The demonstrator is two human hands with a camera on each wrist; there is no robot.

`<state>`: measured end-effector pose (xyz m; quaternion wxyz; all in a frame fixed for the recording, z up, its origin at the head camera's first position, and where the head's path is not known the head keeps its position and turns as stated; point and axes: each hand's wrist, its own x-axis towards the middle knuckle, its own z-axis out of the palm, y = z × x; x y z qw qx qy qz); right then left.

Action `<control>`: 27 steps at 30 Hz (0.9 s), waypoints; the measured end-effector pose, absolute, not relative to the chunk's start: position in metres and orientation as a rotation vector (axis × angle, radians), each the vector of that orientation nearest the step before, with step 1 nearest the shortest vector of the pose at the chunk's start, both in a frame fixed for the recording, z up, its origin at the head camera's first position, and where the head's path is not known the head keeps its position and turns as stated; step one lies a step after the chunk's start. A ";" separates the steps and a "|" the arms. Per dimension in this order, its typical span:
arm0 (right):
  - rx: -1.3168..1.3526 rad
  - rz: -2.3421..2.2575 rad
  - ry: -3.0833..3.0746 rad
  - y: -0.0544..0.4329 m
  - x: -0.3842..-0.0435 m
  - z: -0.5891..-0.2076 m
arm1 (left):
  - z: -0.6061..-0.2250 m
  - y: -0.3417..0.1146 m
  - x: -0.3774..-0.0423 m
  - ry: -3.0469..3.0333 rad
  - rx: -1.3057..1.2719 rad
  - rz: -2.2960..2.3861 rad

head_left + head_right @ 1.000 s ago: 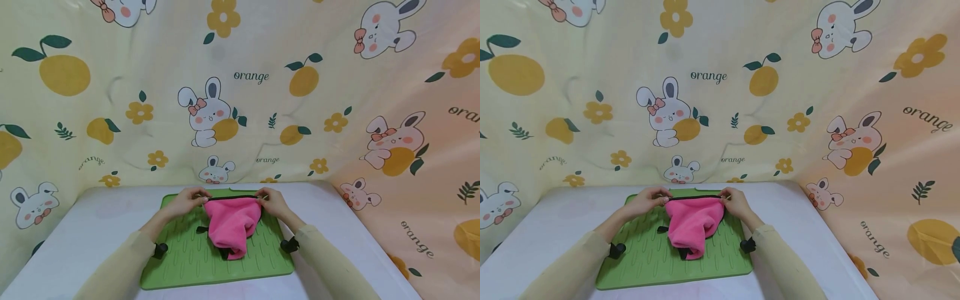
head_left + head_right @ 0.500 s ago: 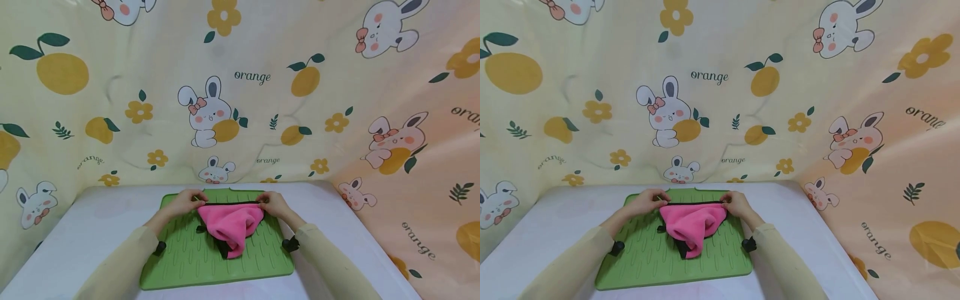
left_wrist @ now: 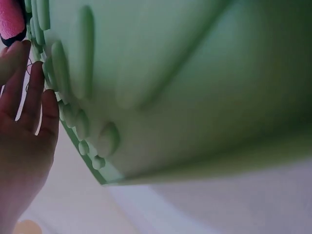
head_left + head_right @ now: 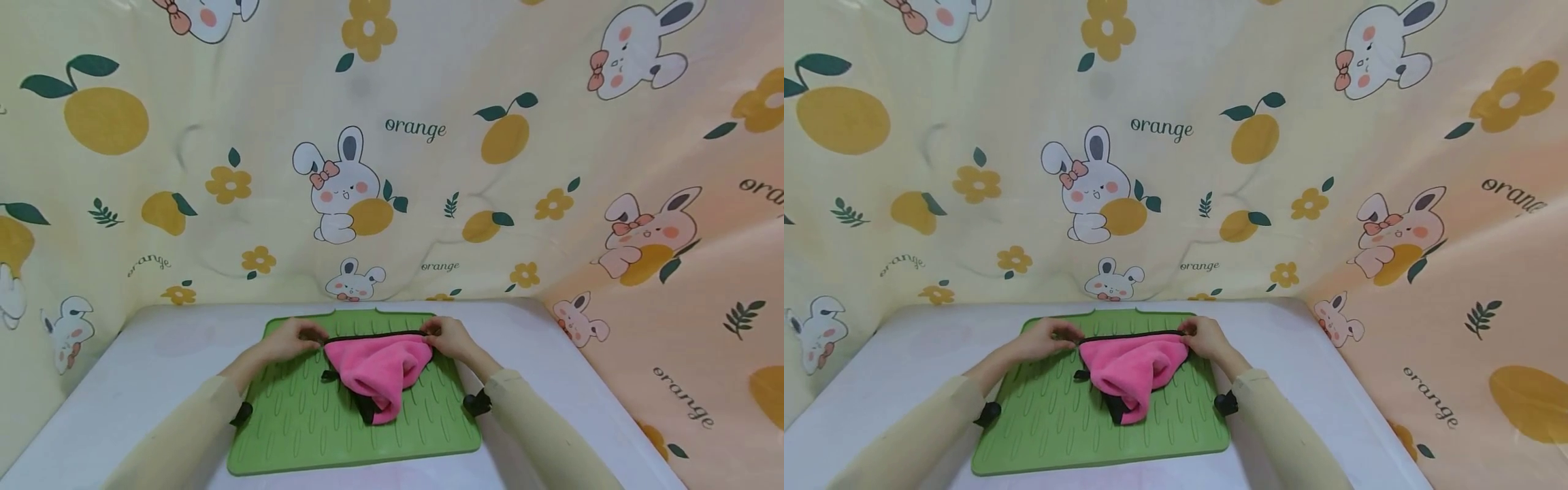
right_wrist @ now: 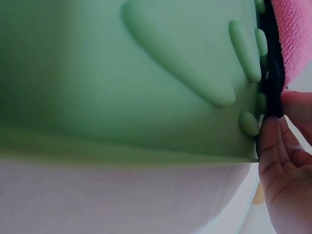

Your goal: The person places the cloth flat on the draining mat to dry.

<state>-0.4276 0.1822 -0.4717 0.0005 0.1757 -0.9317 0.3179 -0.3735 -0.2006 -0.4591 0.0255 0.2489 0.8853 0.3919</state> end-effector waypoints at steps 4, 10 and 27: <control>0.584 0.971 -2.925 0.182 -0.427 -0.472 | -0.459 -0.198 -0.373 2.734 0.771 1.191; 0.618 0.964 -2.930 0.180 -0.423 -0.472 | -0.461 -0.193 -0.370 2.715 0.713 1.228; 0.572 0.989 -2.816 0.177 -0.420 -0.474 | -0.433 -0.202 -0.366 2.747 0.726 1.185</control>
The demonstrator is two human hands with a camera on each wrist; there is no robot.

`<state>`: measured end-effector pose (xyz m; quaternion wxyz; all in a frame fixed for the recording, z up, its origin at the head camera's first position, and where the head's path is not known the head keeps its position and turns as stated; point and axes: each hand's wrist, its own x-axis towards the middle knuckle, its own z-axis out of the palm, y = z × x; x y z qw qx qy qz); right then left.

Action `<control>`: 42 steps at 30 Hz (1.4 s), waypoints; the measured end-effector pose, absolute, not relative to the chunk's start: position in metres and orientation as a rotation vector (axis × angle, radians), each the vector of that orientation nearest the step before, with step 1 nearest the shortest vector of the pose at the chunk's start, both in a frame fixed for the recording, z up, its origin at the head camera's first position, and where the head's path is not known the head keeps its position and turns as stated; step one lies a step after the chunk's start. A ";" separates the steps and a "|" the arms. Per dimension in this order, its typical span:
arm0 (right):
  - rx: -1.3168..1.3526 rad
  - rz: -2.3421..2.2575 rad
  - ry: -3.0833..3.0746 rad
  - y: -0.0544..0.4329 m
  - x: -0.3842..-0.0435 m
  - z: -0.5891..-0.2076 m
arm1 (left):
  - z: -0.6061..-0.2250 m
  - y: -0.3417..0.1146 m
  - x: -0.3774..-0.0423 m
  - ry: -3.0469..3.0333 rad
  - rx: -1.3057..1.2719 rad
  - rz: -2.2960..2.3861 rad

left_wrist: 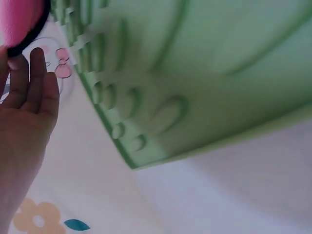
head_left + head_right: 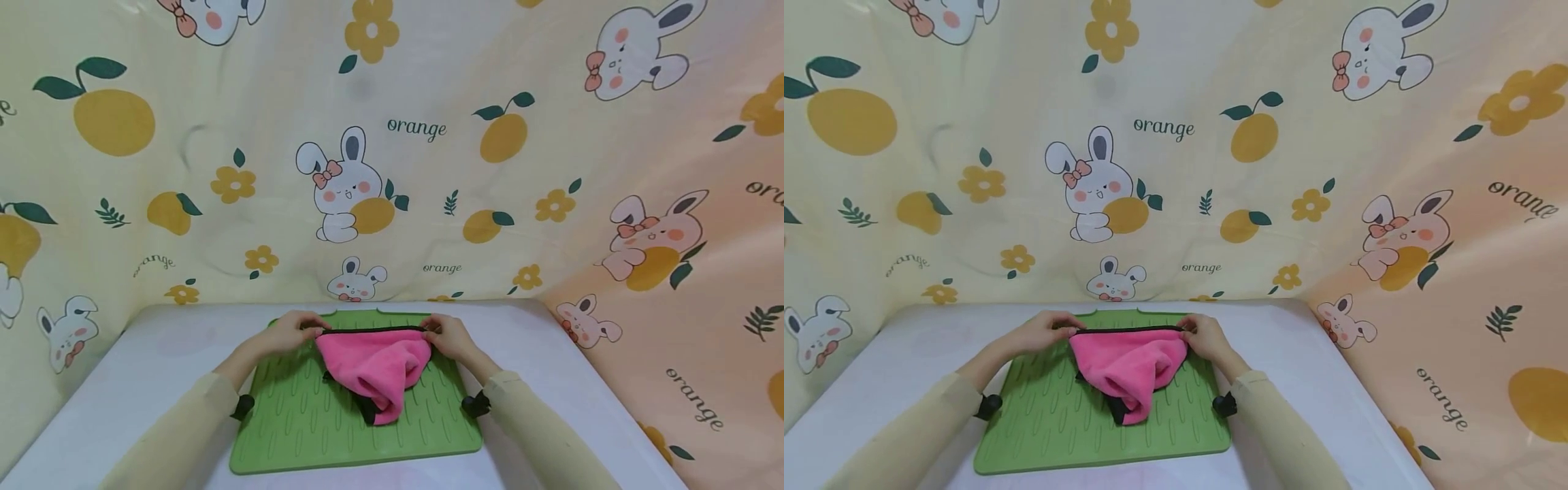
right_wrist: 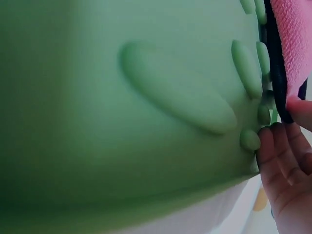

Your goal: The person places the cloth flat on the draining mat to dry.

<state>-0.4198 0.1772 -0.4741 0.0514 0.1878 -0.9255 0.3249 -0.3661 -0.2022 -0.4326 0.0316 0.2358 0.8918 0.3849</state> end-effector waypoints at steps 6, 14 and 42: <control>0.512 1.002 -2.776 0.175 -0.420 -0.471 | -0.426 -0.200 -0.373 2.737 0.676 1.257; 0.489 0.978 -2.823 0.175 -0.422 -0.465 | -0.431 -0.194 -0.380 2.865 0.678 1.123; 0.456 1.058 -2.857 0.194 -0.410 -0.469 | -0.457 -0.216 -0.357 2.899 0.487 1.094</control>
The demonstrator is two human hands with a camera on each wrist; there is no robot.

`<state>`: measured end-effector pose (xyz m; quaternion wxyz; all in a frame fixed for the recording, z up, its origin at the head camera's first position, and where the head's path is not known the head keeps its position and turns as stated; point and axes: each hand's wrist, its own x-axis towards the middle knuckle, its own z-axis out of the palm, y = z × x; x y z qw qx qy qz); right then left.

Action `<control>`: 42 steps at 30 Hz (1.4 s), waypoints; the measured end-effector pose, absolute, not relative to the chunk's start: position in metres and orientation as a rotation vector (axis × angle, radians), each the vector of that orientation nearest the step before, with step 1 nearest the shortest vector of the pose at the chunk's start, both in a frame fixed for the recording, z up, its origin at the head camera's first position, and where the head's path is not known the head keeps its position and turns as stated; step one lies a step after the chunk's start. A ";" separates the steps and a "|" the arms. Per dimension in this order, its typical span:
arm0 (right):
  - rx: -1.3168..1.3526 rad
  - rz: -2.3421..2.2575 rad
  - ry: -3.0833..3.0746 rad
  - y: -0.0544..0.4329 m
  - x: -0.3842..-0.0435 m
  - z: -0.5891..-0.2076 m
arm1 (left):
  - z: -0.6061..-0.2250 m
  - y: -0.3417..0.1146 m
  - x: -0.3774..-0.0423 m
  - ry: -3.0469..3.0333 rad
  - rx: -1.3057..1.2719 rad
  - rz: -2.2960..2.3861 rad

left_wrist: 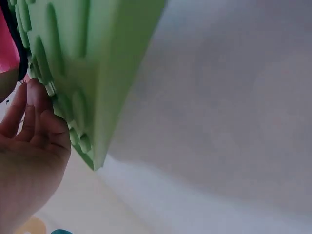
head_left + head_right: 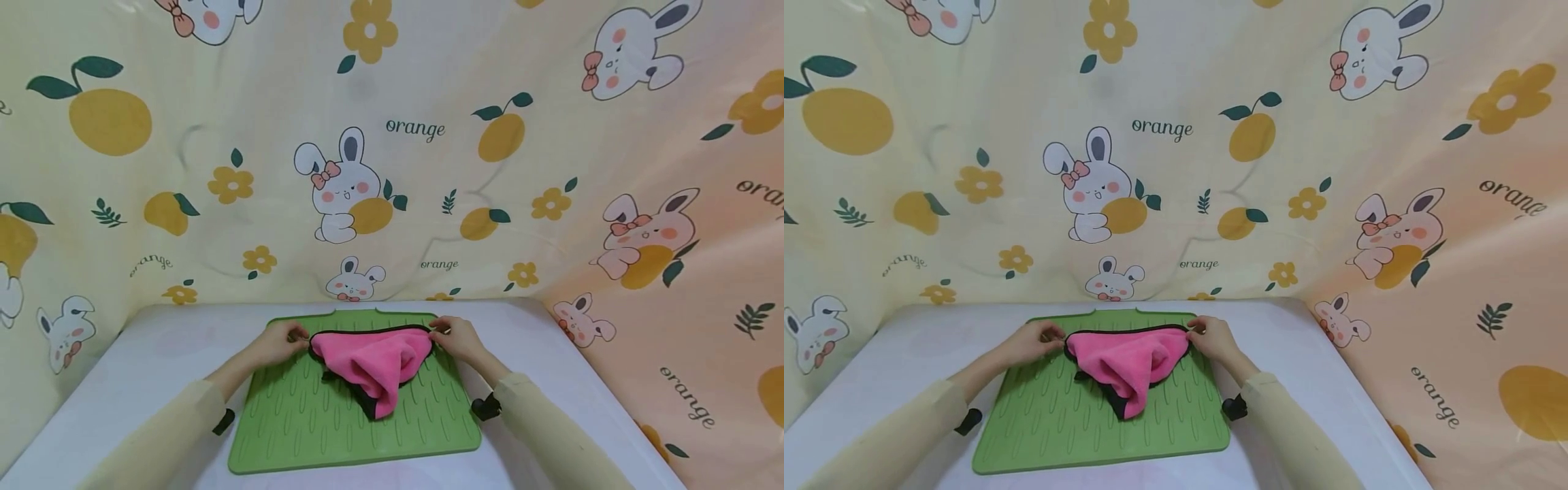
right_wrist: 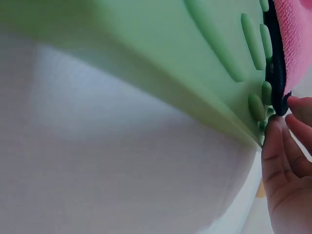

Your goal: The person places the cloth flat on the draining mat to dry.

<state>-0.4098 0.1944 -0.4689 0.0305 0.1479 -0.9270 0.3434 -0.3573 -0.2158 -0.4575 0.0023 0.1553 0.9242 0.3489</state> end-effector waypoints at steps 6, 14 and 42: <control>0.438 1.087 -2.887 0.194 -0.411 -0.471 | -0.462 -0.212 -0.357 2.899 0.459 1.074; 0.444 1.073 -2.901 0.192 -0.414 -0.470 | -0.462 -0.210 -0.360 2.917 0.440 0.993; 0.450 1.004 -2.797 0.186 -0.430 -0.463 | -0.435 -0.220 -0.381 2.751 0.232 1.449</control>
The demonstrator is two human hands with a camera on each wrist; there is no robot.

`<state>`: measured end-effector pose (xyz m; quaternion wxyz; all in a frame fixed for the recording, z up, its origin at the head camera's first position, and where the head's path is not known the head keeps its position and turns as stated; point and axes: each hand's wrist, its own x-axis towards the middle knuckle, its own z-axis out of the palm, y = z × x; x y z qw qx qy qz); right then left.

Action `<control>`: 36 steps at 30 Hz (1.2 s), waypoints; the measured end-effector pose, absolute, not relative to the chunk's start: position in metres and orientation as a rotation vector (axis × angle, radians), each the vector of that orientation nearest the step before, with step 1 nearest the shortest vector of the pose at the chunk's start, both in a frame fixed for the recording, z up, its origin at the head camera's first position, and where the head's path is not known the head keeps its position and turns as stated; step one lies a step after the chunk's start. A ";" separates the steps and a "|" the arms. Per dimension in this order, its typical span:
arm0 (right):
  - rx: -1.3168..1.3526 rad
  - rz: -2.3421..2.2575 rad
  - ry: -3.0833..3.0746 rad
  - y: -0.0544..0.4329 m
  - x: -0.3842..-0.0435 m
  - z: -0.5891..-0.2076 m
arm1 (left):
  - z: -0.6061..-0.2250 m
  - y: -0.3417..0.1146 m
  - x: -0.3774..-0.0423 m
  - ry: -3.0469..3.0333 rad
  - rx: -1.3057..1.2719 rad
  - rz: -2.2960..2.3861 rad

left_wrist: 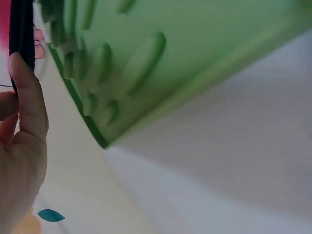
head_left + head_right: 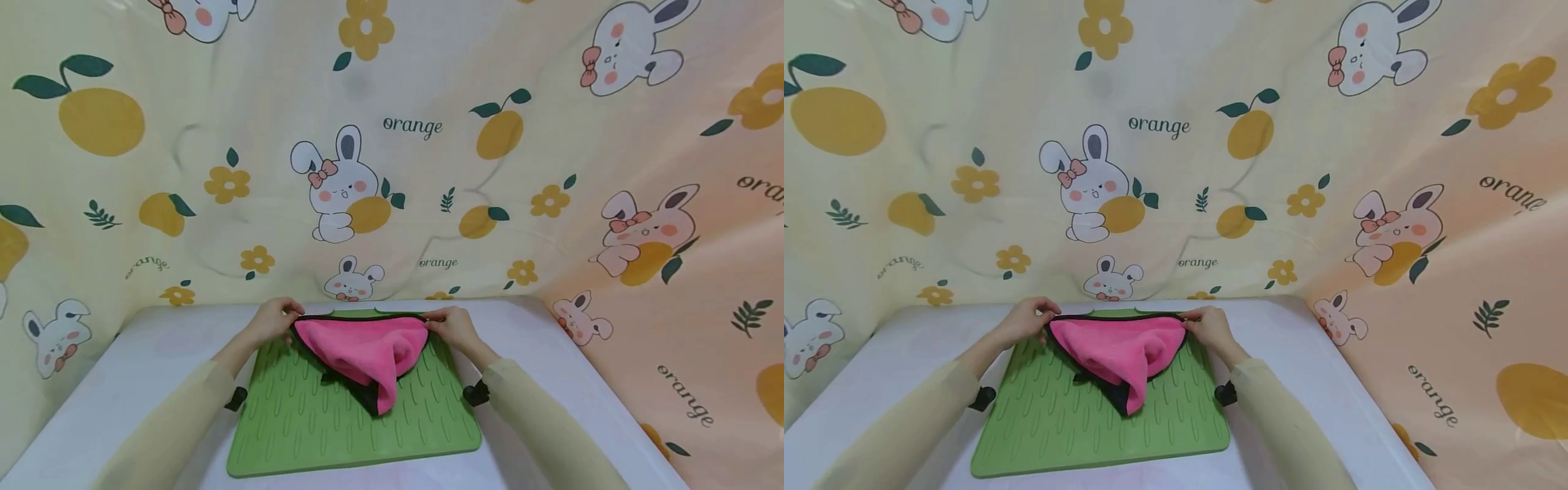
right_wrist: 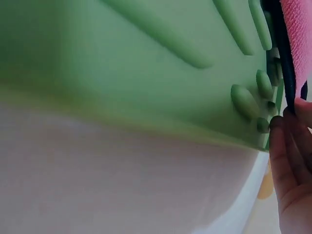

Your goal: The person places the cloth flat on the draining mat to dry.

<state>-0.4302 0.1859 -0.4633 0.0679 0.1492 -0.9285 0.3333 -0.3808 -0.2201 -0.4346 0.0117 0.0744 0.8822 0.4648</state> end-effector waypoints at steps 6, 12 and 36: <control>0.424 1.049 -2.828 0.181 -0.438 -0.464 | -0.443 -0.223 -0.399 2.837 0.218 1.350; 0.387 1.066 -2.856 0.179 -0.441 -0.464 | -0.453 -0.223 -0.404 2.894 0.249 1.300; 0.499 0.909 -2.879 0.176 -0.437 -0.463 | -0.448 -0.221 -0.400 2.965 0.433 1.042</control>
